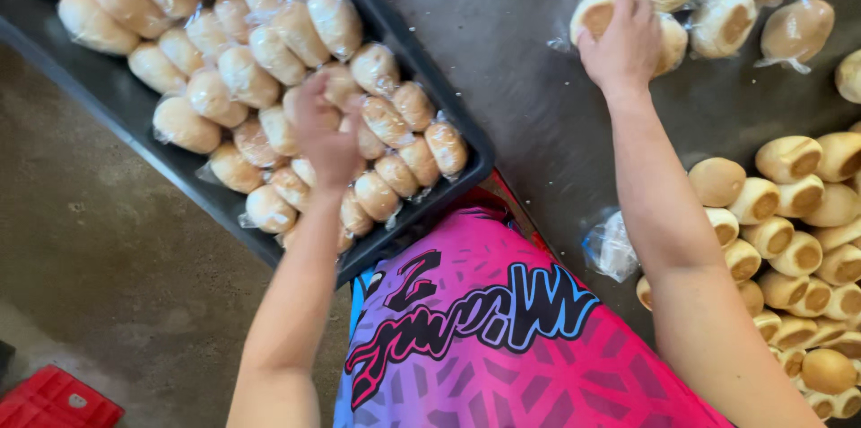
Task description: The person sorts individually-wrapped bread rolls from a production table into a black bin by hand.
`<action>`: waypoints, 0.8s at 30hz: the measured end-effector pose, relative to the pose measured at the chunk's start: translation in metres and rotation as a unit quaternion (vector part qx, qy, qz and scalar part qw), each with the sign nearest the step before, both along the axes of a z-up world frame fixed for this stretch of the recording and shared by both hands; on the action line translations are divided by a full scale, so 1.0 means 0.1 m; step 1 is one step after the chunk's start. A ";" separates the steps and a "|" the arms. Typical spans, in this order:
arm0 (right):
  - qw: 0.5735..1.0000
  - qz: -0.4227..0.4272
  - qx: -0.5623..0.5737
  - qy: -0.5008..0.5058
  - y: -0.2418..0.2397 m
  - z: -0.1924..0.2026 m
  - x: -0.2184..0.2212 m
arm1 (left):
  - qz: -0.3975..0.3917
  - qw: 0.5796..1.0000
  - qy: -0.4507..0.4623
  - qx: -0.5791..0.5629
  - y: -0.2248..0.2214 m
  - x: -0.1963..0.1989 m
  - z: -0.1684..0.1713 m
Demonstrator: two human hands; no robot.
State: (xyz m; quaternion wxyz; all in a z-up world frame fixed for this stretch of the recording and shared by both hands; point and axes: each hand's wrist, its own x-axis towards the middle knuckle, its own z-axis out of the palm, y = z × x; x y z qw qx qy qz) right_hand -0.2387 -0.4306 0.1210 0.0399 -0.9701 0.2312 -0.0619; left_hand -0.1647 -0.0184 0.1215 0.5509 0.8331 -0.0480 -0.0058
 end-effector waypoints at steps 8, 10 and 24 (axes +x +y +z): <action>0.945 0.045 0.316 0.068 0.05 -0.28 -0.69 | -0.400 0.874 -0.229 0.152 -2.05 -0.55 0.03; 0.899 -0.060 0.423 0.092 -0.03 -0.20 -0.85 | -0.457 0.843 -0.215 0.183 -2.23 -0.53 -0.03; 0.548 -0.199 0.800 -0.143 -0.29 -0.16 -0.97 | -0.361 0.920 -0.046 0.148 -2.41 -0.51 -0.08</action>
